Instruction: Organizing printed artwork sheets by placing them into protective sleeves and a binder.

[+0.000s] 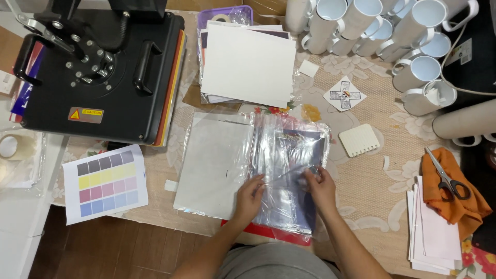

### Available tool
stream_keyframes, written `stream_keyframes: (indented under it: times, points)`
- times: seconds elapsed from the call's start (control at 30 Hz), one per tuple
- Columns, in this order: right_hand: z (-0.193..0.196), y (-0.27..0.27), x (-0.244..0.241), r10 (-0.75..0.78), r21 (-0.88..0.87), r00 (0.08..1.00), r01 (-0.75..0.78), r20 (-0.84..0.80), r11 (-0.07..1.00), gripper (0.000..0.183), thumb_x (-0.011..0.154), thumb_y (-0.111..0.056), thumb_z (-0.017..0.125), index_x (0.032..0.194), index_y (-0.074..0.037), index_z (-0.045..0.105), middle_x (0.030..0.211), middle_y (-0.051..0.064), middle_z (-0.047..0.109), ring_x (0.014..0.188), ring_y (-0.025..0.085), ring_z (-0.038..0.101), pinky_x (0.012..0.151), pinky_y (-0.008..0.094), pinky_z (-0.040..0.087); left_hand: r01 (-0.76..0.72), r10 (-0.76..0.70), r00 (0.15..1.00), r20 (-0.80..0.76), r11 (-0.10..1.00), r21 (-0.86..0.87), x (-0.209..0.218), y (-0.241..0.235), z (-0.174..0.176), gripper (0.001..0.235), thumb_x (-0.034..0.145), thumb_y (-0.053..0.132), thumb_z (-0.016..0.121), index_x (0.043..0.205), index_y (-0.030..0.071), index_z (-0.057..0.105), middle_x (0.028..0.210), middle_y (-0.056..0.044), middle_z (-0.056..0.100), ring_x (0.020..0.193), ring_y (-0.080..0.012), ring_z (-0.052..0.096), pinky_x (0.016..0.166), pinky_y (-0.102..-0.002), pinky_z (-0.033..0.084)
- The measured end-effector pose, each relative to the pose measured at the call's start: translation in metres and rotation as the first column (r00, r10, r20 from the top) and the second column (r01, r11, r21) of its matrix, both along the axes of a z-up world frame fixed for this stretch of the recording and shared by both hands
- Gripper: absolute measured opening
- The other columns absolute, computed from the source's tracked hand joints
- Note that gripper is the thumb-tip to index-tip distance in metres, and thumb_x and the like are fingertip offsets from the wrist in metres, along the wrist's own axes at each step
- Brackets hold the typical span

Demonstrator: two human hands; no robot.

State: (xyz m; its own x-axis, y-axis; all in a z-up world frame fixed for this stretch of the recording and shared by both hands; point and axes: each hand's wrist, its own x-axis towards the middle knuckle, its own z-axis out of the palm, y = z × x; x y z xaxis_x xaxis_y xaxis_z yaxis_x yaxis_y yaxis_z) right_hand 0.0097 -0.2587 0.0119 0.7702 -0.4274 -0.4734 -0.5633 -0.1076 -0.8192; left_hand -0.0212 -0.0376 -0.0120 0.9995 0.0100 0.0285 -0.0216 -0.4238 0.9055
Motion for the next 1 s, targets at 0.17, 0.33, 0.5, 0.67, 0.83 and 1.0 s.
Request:
stream_keyframes:
  times: [0.17,0.33,0.5,0.67,0.83,1.0]
  points:
    - [0.03,0.007,0.013,-0.014,0.312,0.998,-0.007,0.066,0.95,0.027,0.099,-0.016,0.06,0.118,0.001,0.069,0.09,0.018,0.075,0.067,0.022,0.07,0.059,0.033,0.059,0.367,-0.362,0.93,-0.061,0.914,0.173,-0.008,0.017,0.029,0.045,0.099,0.035,0.051,0.136,0.011,0.05,0.153,-0.017,0.041,0.145,-0.0352,0.033,0.118,-0.05,0.023]
    - [0.076,-0.001,0.006,0.054,0.062,0.991,-0.062,0.123,0.996,0.025,0.098,-0.019,0.062,0.113,-0.002,0.074,0.078,0.016,0.075,0.056,0.022,0.07,0.05,0.029,0.056,0.605,-0.514,0.79,-0.333,0.74,0.294,-0.018,0.026,0.035,0.089,0.101,0.048,0.049,0.159,0.005,-0.004,0.164,-0.022,-0.021,0.155,-0.0357,-0.009,0.125,-0.05,0.004]
    - [0.06,-0.012,-0.015,0.07,-0.029,0.997,-0.069,0.027,0.997,0.037,0.096,-0.021,0.063,0.129,-0.004,0.063,0.084,0.012,0.076,0.063,0.024,0.074,0.063,0.031,0.059,0.741,-0.65,0.645,-0.401,0.405,0.535,-0.028,0.034,0.019,0.101,0.094,0.054,0.061,0.16,0.005,0.001,0.167,-0.022,-0.007,0.154,-0.0349,-0.005,0.122,-0.05,-0.004]
    - [0.034,-0.021,-0.036,0.049,0.205,0.959,0.009,-0.278,0.979,0.052,0.09,-0.021,0.069,0.133,-0.002,0.049,0.113,0.024,0.07,0.07,0.029,0.069,0.062,0.037,0.058,0.775,-0.776,0.554,-0.299,0.351,0.525,-0.026,0.034,0.009,0.089,0.094,0.061,0.045,0.159,0.008,0.016,0.166,-0.02,0.008,0.153,-0.0375,0.008,0.121,-0.057,0.0]
    - [-0.023,-0.037,-0.054,0.083,0.065,0.956,-0.067,-0.28,0.996,0.048,0.079,-0.015,0.082,0.122,-0.003,0.063,0.092,0.017,0.074,0.075,0.028,0.071,0.068,0.037,0.058,0.608,-0.597,0.79,-0.138,0.733,0.306,0.065,0.034,0.046,0.063,0.095,0.033,0.064,0.148,0.006,0.042,0.155,-0.019,0.04,0.141,-0.0357,0.038,0.117,-0.054,0.026]
    - [-0.026,-0.041,-0.06,0.049,0.063,0.953,-0.031,-0.299,0.997,0.048,0.083,-0.004,0.079,0.127,-0.004,0.061,0.092,0.014,0.07,0.081,0.026,0.067,0.074,0.035,0.056,-0.58,0.213,0.741,-0.637,0.68,-0.448,0.23,0.04,0.018,0.038,0.094,0.029,0.065,0.12,0.003,0.058,0.108,-0.01,0.066,0.096,-0.02,0.063,0.086,-0.03,0.055]
